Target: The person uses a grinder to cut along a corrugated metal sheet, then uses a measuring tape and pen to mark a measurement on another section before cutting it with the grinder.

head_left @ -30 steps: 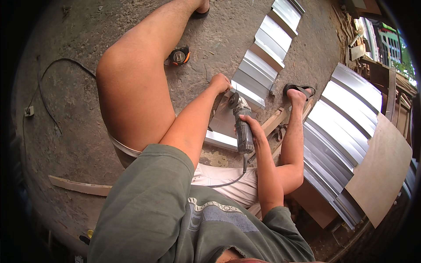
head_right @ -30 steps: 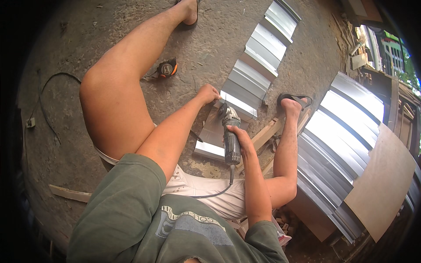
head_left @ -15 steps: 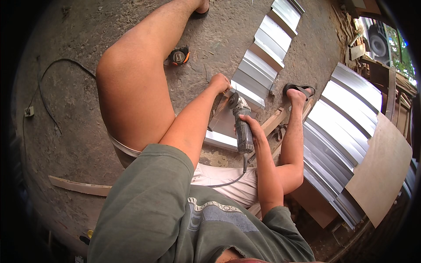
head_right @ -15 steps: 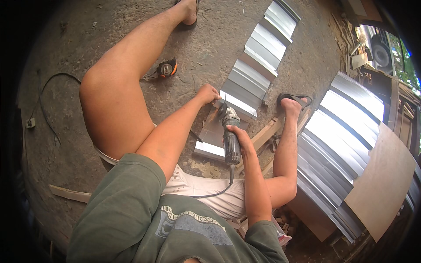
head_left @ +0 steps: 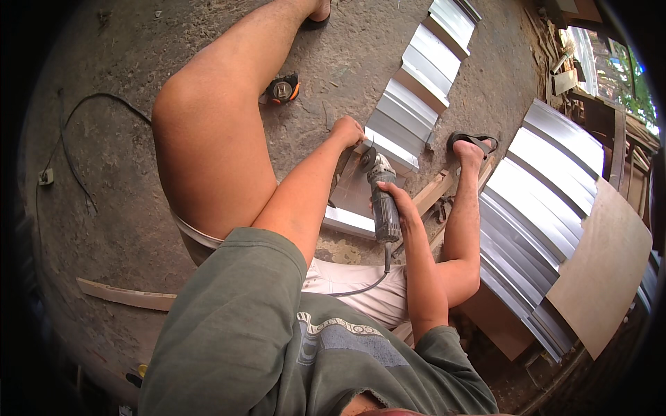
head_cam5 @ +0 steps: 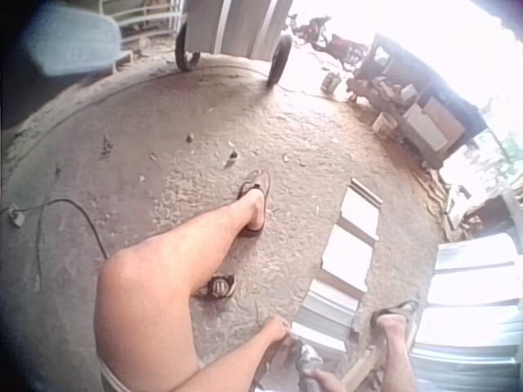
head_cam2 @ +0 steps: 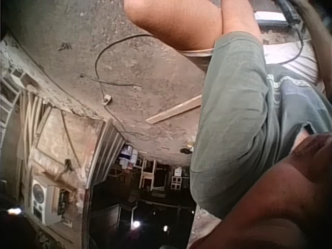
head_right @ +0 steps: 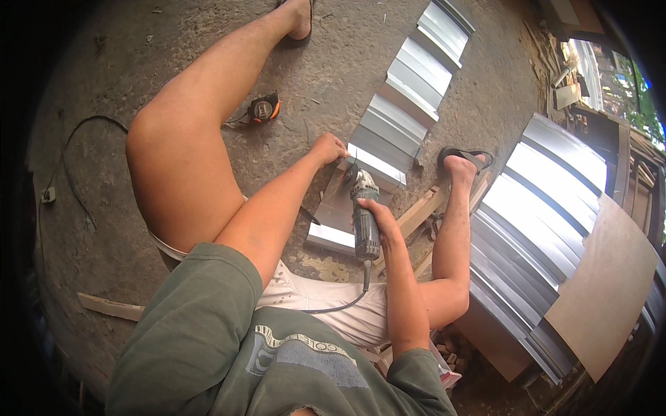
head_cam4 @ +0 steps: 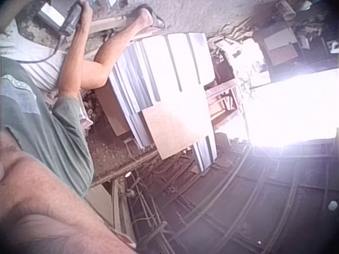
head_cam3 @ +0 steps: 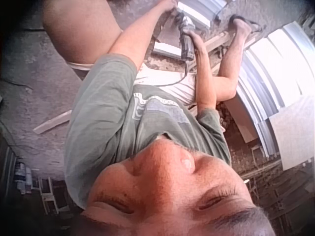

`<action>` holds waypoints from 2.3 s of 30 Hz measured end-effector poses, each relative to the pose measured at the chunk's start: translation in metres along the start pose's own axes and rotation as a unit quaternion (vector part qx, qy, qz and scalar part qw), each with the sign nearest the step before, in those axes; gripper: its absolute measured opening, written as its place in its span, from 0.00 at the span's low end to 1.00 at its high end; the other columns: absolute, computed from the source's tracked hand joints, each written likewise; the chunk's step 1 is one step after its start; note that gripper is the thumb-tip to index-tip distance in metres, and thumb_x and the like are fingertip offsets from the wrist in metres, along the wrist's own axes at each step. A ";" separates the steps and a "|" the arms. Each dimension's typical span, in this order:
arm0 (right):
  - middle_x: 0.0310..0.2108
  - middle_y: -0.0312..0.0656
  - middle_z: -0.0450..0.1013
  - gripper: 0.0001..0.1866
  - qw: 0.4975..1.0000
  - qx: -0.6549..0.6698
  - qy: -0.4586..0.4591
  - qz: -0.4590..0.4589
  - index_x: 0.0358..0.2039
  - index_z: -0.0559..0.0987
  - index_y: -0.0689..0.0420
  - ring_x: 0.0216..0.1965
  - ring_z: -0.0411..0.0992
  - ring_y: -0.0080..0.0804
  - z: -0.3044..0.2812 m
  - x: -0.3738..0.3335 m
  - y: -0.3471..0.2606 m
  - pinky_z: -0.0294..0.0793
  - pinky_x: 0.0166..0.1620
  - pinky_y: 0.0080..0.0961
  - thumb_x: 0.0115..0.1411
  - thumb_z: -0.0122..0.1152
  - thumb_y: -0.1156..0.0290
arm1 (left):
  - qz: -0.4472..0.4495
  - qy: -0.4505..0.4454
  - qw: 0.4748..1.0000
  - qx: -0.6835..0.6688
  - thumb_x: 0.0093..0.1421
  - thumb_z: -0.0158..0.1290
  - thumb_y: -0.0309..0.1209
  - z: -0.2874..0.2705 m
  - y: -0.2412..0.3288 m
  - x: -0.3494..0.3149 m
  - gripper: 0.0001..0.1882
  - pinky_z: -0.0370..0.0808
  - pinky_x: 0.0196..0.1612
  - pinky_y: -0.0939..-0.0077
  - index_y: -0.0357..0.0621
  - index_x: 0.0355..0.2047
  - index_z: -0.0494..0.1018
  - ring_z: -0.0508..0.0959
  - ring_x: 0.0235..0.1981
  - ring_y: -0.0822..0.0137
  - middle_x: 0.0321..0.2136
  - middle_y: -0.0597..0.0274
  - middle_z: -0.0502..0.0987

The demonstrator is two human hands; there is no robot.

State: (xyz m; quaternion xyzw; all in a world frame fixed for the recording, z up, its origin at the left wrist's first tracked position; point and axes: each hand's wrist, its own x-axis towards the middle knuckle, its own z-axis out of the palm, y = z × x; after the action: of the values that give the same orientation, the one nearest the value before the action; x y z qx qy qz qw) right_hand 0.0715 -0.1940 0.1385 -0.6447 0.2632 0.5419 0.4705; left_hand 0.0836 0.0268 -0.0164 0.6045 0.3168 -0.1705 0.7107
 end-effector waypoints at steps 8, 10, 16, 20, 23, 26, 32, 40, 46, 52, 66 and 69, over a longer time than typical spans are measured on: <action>0.31 0.51 0.79 0.23 0.999 0.040 -0.010 -0.022 0.40 0.75 0.65 0.25 0.81 0.38 -0.012 -0.036 0.001 0.83 0.25 0.30 0.61 0.68 0.55 | 0.014 0.005 1.000 0.025 0.50 0.70 0.25 0.000 0.002 -0.003 0.07 0.78 0.28 0.72 0.36 0.23 0.83 0.82 0.21 0.68 0.20 0.57 0.83; 0.28 0.49 0.79 0.24 0.996 0.077 -0.002 -0.051 0.41 0.75 0.65 0.24 0.80 0.36 -0.008 -0.054 -0.007 0.83 0.24 0.28 0.61 0.68 0.54 | 0.013 0.000 1.000 0.019 0.51 0.70 0.26 -0.004 0.000 -0.002 0.08 0.77 0.27 0.73 0.35 0.23 0.82 0.82 0.21 0.68 0.20 0.57 0.83; 0.27 0.50 0.80 0.28 0.974 0.213 -0.031 -0.070 0.40 0.79 0.69 0.25 0.80 0.39 -0.030 -0.085 -0.003 0.85 0.31 0.31 0.63 0.65 0.49 | -0.016 -0.026 1.000 0.005 0.54 0.67 0.27 -0.009 0.010 -0.007 0.08 0.76 0.26 0.75 0.34 0.25 0.82 0.81 0.21 0.69 0.21 0.57 0.82; 0.28 0.51 0.80 0.29 0.950 0.281 -0.059 -0.121 0.43 0.78 0.71 0.26 0.81 0.40 -0.045 -0.092 0.012 0.85 0.30 0.33 0.66 0.60 0.49 | -0.036 -0.013 0.999 0.009 0.58 0.65 0.32 -0.012 0.023 -0.011 0.12 0.74 0.26 0.76 0.32 0.28 0.82 0.80 0.22 0.70 0.24 0.56 0.83; 0.35 0.54 0.80 0.19 0.912 0.376 -0.104 -0.129 0.45 0.73 0.60 0.29 0.82 0.38 -0.048 -0.106 0.010 0.87 0.28 0.31 0.66 0.64 0.59 | -0.054 0.018 0.997 0.047 0.60 0.64 0.35 -0.012 0.030 -0.010 0.14 0.73 0.26 0.77 0.32 0.30 0.82 0.78 0.23 0.71 0.26 0.55 0.83; 0.41 0.59 0.77 0.23 0.876 0.429 -0.138 -0.169 0.50 0.68 0.62 0.31 0.82 0.40 -0.054 -0.115 0.010 0.88 0.30 0.33 0.66 0.63 0.58 | -0.048 0.030 0.997 0.060 0.61 0.63 0.35 -0.009 0.034 -0.012 0.14 0.72 0.25 0.76 0.32 0.30 0.81 0.76 0.21 0.72 0.24 0.56 0.82; 0.45 0.60 0.75 0.30 0.825 0.500 -0.124 -0.235 0.55 0.64 0.62 0.32 0.81 0.39 -0.068 -0.109 0.010 0.88 0.30 0.32 0.66 0.64 0.54 | -0.031 0.035 0.992 0.113 0.61 0.63 0.34 -0.013 0.040 -0.020 0.14 0.72 0.24 0.77 0.31 0.31 0.81 0.75 0.19 0.72 0.24 0.55 0.82; 0.48 0.62 0.73 0.34 0.799 0.517 -0.160 -0.262 0.58 0.61 0.63 0.33 0.80 0.38 -0.086 -0.100 0.019 0.88 0.31 0.30 0.67 0.60 0.48 | -0.011 0.067 0.981 0.179 0.61 0.64 0.37 -0.021 0.040 -0.022 0.15 0.69 0.22 0.79 0.33 0.30 0.81 0.75 0.18 0.72 0.21 0.58 0.81; 0.44 0.61 0.74 0.36 0.786 0.525 -0.186 -0.267 0.59 0.60 0.67 0.34 0.81 0.38 -0.091 -0.096 0.028 0.88 0.33 0.31 0.67 0.59 0.48 | -0.003 0.113 0.966 0.233 0.59 0.65 0.37 -0.021 0.034 -0.020 0.16 0.75 0.26 0.70 0.32 0.28 0.80 0.80 0.22 0.66 0.22 0.55 0.81; 0.40 0.59 0.76 0.35 0.803 0.496 -0.212 -0.254 0.52 0.68 0.74 0.34 0.81 0.39 -0.109 -0.080 0.042 0.88 0.37 0.31 0.67 0.60 0.48 | -0.012 0.201 0.951 0.233 0.58 0.66 0.39 -0.016 0.042 -0.004 0.17 0.75 0.26 0.65 0.33 0.29 0.81 0.80 0.22 0.62 0.23 0.55 0.82; 0.34 0.52 0.77 0.33 0.861 0.407 -0.158 -0.263 0.47 0.73 0.72 0.32 0.80 0.40 -0.120 -0.085 0.052 0.86 0.38 0.31 0.66 0.60 0.47 | -0.093 0.200 0.959 0.179 0.58 0.66 0.37 0.025 0.037 0.010 0.17 0.78 0.29 0.64 0.31 0.33 0.81 0.83 0.26 0.58 0.30 0.49 0.83; 0.31 0.51 0.79 0.32 0.864 0.418 -0.141 -0.244 0.43 0.77 0.72 0.30 0.81 0.39 -0.115 -0.091 0.046 0.85 0.37 0.31 0.65 0.61 0.48 | -0.085 0.205 0.960 0.172 0.58 0.66 0.37 0.031 0.032 0.008 0.18 0.78 0.31 0.63 0.30 0.33 0.81 0.83 0.27 0.57 0.32 0.48 0.84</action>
State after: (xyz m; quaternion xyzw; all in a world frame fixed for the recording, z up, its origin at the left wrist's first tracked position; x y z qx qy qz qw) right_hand 0.0591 -0.3315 0.2062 -0.3478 0.2308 0.3338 0.8452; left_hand 0.1174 0.0050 0.0041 0.7104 0.4717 -0.1545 0.4990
